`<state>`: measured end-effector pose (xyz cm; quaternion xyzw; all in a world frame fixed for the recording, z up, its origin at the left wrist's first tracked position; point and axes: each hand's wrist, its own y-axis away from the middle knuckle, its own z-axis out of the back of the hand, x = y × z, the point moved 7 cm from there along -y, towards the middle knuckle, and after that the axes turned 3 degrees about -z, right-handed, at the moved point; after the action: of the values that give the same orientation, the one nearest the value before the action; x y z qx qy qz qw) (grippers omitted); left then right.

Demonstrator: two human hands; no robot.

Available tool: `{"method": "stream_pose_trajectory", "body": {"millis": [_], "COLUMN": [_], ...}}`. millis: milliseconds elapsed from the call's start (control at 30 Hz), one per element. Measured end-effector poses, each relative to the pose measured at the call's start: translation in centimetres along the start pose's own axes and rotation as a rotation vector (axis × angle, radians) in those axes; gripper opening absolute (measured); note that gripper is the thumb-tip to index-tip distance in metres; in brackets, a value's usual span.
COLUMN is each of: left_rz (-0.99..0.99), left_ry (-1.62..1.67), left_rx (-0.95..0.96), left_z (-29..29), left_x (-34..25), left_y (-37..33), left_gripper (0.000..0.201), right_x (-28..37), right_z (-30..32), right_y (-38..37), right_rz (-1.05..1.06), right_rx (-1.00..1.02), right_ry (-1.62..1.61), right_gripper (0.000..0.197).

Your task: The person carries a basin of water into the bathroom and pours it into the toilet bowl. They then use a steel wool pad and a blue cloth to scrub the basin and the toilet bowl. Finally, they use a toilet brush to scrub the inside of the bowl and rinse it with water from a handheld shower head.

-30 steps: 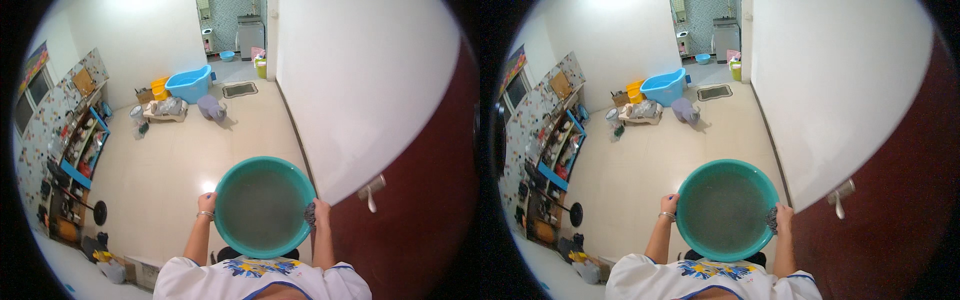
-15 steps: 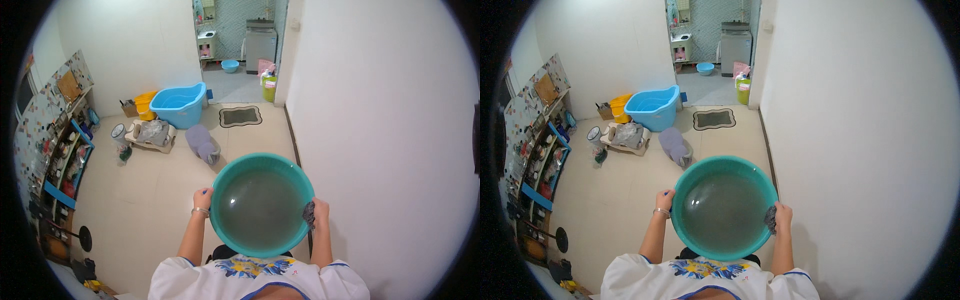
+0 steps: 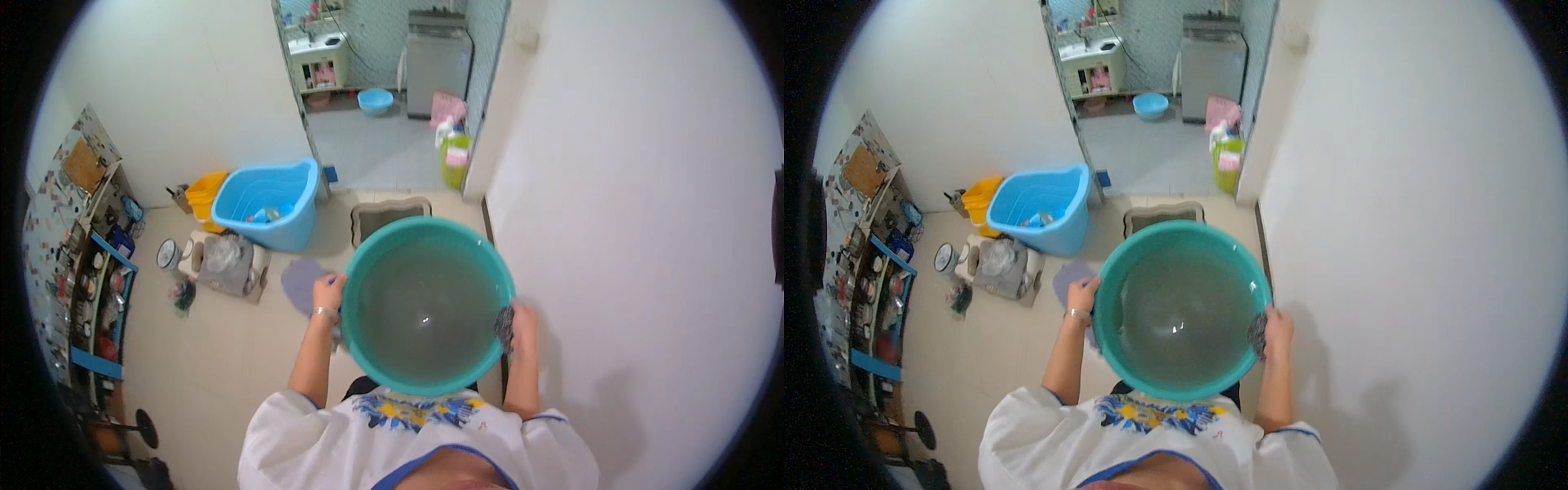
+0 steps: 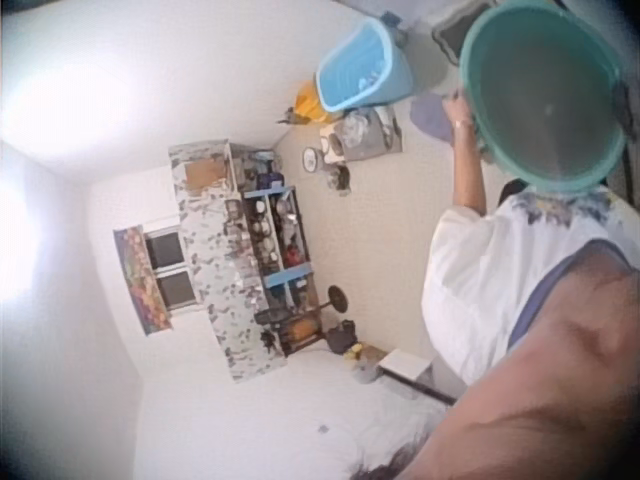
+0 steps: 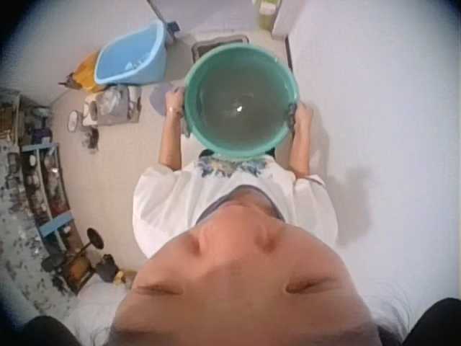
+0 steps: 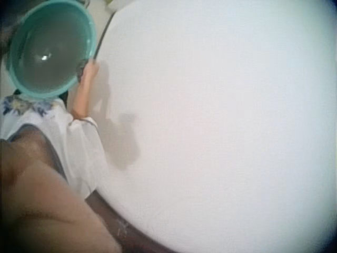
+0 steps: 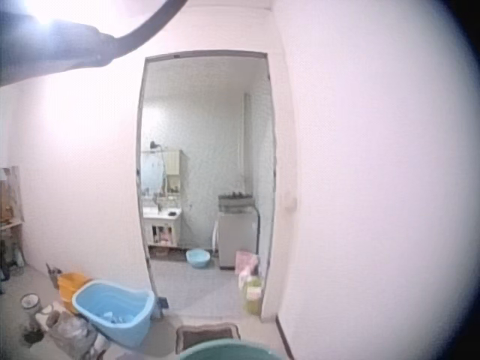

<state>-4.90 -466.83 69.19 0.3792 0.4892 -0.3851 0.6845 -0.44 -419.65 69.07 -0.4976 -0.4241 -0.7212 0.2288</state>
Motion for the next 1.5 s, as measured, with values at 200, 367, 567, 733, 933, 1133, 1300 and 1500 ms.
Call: {"method": "stream_pose_trajectory", "body": {"millis": [200, 367, 567, 733, 933, 1133, 1300, 1500], "left_rz": [0.083, -0.035, 0.032, -0.027, -0.004, 0.037, 0.067, 0.171], "left_ry": [0.072, -0.096, -0.073, -0.003, -0.102, -0.014, -0.117, -0.120], "left_rx": [-0.086, -0.105, -0.099, -0.206, -0.362, -0.399, -0.461, -0.595], "left_z": [-6.2, -9.8, -14.7, -14.9, -14.5, -14.1, -10.4, -3.2], "left_x": [-5.5, -8.7, -12.2, -15.4, -17.3, -19.5, -18.7, -18.9], "left_y": [-22.2, -41.1, -63.0, -79.0, -95.5, -112.3, -125.1, -138.2], "left_gripper": [0.028, 0.029, 0.028, 0.027, 0.028, 0.029, 0.030, 0.032], "right_x": [12.4, 21.4, 28.4, 34.7, 44.7, 50.3, 53.5, 57.3], "right_z": [-16.7, -31.4, -45.7, -60.2, -78.8, -95.8, -111.2, -131.1], "right_y": [-17.7, -30.8, -45.1, -58.0, -69.7, -80.7, -86.7, -88.6], "right_rz": [-0.028, -0.040, -0.086, -0.001, 0.087, 0.032, 0.184, 0.093], "right_rx": [0.093, 0.196, 0.126, 0.218, 0.346, 0.409, 0.445, 0.584], "right_ry": [-0.020, -0.137, -0.051, -0.018, 0.133, 0.119, 0.197, 0.265], "right_gripper": [0.023, 0.022, 0.022, 0.026, 0.027, 0.023, 0.028, 0.029]}}
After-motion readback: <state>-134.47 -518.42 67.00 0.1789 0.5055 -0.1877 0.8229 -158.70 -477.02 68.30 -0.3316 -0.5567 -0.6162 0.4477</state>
